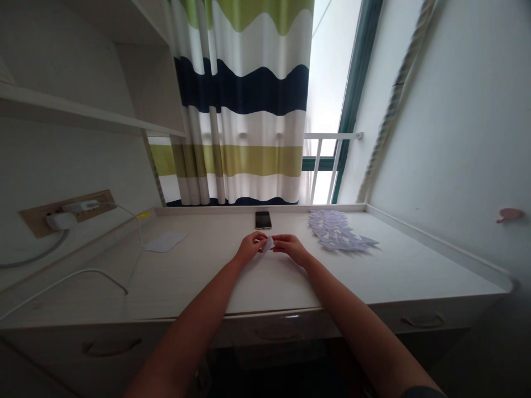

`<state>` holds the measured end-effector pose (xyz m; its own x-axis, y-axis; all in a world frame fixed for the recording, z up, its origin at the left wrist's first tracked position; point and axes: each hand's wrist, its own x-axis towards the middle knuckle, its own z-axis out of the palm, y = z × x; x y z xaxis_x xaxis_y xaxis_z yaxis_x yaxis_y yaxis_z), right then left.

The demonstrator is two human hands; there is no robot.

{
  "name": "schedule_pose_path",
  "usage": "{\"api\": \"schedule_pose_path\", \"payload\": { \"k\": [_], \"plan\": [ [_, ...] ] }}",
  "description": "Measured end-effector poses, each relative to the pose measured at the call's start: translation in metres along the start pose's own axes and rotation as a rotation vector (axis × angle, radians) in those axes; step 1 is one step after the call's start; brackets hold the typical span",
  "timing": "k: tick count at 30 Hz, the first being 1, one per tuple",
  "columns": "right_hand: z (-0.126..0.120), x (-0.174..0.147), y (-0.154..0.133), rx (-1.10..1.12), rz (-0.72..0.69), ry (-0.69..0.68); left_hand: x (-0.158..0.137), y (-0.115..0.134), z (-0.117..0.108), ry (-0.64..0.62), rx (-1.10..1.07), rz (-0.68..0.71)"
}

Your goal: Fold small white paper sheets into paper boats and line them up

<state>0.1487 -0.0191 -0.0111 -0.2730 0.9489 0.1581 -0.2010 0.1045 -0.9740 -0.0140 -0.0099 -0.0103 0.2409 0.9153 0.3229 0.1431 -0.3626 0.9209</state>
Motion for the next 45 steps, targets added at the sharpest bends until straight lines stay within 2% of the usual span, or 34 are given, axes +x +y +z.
{"api": "schedule_pose_path", "payload": {
  "k": [3, 7, 11, 14, 24, 30, 37, 41, 45],
  "plan": [
    [-0.0015, 0.0027, 0.002, -0.05, -0.005, 0.058, -0.0011, 0.0004, 0.0015, -0.034, 0.015, 0.012],
    [-0.0019, 0.0032, 0.002, -0.081, -0.027, 0.067, -0.0014, -0.0007, 0.0029, -0.058, 0.032, 0.023],
    [-0.0004, 0.0009, 0.0001, -0.101, -0.039, 0.072, -0.0004, -0.004, 0.003, -0.008, 0.092, 0.05],
    [0.0004, 0.0001, -0.0003, -0.125, -0.05, 0.083, -0.0002, -0.0046, 0.0038, 0.025, 0.103, 0.021],
    [-0.0013, 0.0031, 0.0036, -0.223, -0.109, 0.132, 0.0002, -0.0027, 0.0061, -0.001, 0.044, -0.052],
    [0.0015, 0.0012, 0.0017, -0.257, -0.144, 0.1, 0.0009, 0.0014, 0.0029, 0.079, 0.291, 0.05],
    [0.0019, 0.0024, 0.0029, -0.235, -0.119, 0.154, 0.0014, 0.0025, 0.0039, 0.086, 0.271, 0.04],
    [0.0019, 0.0043, 0.005, -0.256, -0.143, 0.151, 0.0017, 0.0016, 0.0045, 0.094, 0.277, 0.07],
    [0.0009, 0.0081, 0.0091, -0.357, -0.203, 0.202, 0.0028, 0.0005, 0.0042, 0.133, 0.271, 0.043]
  ]
}}
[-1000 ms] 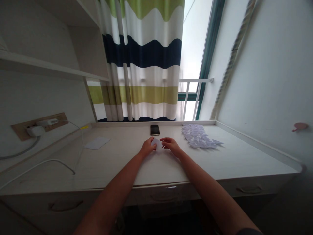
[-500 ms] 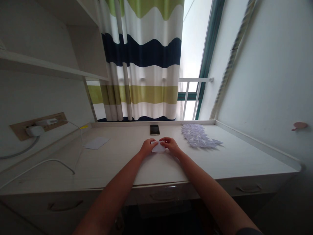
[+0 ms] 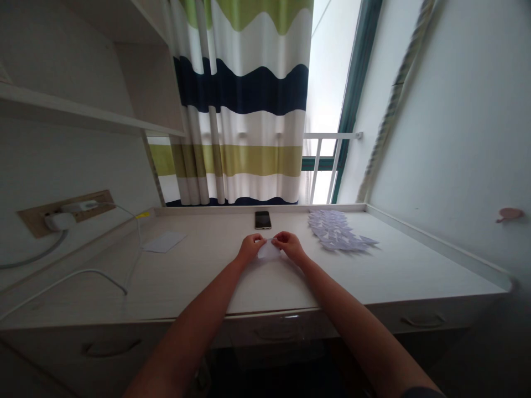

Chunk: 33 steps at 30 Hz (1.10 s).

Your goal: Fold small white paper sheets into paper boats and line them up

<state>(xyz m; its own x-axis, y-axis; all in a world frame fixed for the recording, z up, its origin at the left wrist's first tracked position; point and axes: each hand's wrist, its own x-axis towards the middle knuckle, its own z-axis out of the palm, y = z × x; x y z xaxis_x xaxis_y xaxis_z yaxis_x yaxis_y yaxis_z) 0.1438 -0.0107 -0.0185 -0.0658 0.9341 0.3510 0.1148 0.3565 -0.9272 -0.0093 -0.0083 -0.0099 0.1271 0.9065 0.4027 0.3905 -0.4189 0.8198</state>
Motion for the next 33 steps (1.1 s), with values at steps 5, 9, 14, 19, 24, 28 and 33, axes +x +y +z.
{"api": "schedule_pose_path", "payload": {
  "k": [5, 9, 14, 19, 24, 28, 33],
  "plan": [
    [0.001, -0.005, -0.006, -0.352, -0.244, 0.064, 0.001, -0.002, 0.001, 0.015, -0.138, -0.145],
    [0.003, -0.014, -0.016, -0.616, -0.457, 0.023, 0.001, -0.002, 0.001, 0.019, -0.283, -0.234],
    [0.006, -0.017, -0.02, -0.838, -0.608, -0.027, 0.002, -0.003, 0.0, 0.024, -0.372, -0.268],
    [0.007, -0.015, -0.016, -0.916, -0.693, -0.087, 0.001, -0.001, -0.001, 0.014, -0.475, -0.32],
    [0.007, -0.015, -0.017, -0.92, -0.73, -0.121, 0.001, -0.003, 0.001, 0.021, -0.526, -0.314],
    [0.008, -0.015, -0.019, -0.92, -0.727, -0.126, 0.002, -0.007, 0.002, 0.028, -0.5, -0.294],
    [0.008, -0.015, -0.019, -0.931, -0.738, -0.133, 0.003, -0.008, 0.002, 0.038, -0.513, -0.305]
  ]
}}
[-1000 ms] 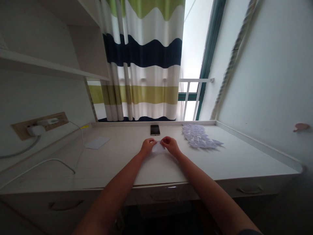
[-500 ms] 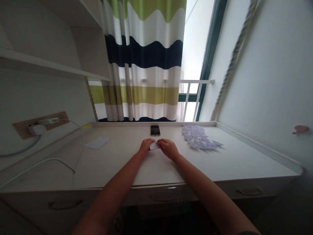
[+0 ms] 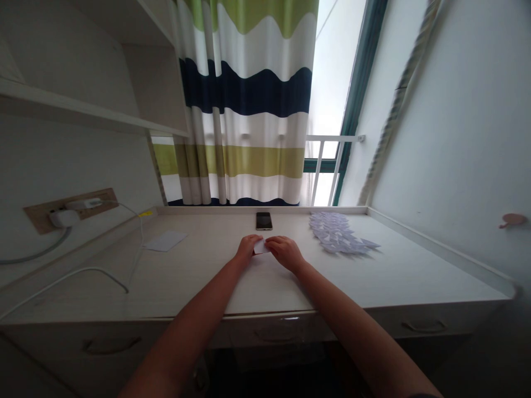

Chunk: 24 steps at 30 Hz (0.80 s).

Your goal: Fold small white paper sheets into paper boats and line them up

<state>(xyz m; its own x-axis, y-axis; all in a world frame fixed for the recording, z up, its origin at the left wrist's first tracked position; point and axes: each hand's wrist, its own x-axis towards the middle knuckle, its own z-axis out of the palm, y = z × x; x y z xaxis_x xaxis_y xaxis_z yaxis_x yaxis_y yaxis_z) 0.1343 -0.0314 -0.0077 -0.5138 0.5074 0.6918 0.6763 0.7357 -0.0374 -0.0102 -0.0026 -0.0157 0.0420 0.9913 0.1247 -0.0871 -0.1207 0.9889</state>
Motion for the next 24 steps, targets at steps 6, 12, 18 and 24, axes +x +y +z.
{"api": "schedule_pose_path", "payload": {
  "k": [6, 12, 18, 24],
  "plan": [
    [0.001, 0.0, 0.001, -0.017, -0.032, 0.002, -0.002, 0.002, 0.001, 0.022, -0.053, -0.034],
    [-0.002, -0.001, 0.0, -0.005, -0.014, 0.014, -0.005, 0.009, 0.001, -0.054, -0.145, -0.069],
    [-0.002, -0.003, 0.002, 0.052, 0.072, 0.085, -0.008, 0.014, 0.0, -0.176, -0.245, -0.05],
    [0.004, -0.003, 0.007, 0.274, 0.168, 0.177, -0.004, 0.008, -0.003, -0.131, -0.143, 0.03]
  ]
}}
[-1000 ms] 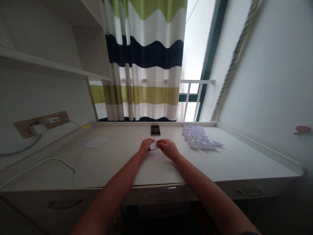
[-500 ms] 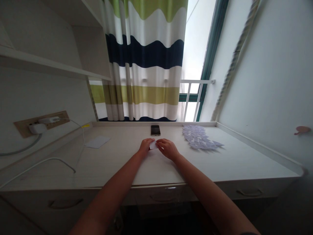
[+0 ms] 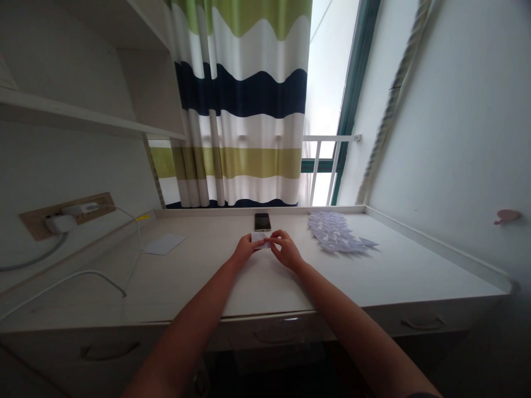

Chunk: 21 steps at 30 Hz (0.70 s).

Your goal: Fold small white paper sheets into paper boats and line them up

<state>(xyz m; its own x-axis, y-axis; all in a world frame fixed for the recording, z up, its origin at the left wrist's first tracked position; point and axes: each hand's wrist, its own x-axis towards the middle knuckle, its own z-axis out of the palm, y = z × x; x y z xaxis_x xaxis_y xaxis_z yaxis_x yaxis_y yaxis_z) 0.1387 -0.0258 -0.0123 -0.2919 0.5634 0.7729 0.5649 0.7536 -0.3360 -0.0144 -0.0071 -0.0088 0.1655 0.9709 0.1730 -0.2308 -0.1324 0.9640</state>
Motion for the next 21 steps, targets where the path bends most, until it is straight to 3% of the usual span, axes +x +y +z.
{"api": "schedule_pose_path", "payload": {
  "k": [7, 14, 21],
  "plan": [
    [0.001, 0.002, 0.01, 0.289, 0.407, 0.078, -0.001, -0.002, 0.007, -0.057, 0.392, 0.193],
    [0.004, 0.002, 0.016, 0.362, 0.48, 0.018, -0.005, -0.001, 0.011, -0.098, 0.474, 0.175],
    [0.002, 0.003, 0.015, 0.637, 0.618, -0.026, -0.006, 0.0, 0.015, -0.065, 0.555, 0.207]
  ]
}}
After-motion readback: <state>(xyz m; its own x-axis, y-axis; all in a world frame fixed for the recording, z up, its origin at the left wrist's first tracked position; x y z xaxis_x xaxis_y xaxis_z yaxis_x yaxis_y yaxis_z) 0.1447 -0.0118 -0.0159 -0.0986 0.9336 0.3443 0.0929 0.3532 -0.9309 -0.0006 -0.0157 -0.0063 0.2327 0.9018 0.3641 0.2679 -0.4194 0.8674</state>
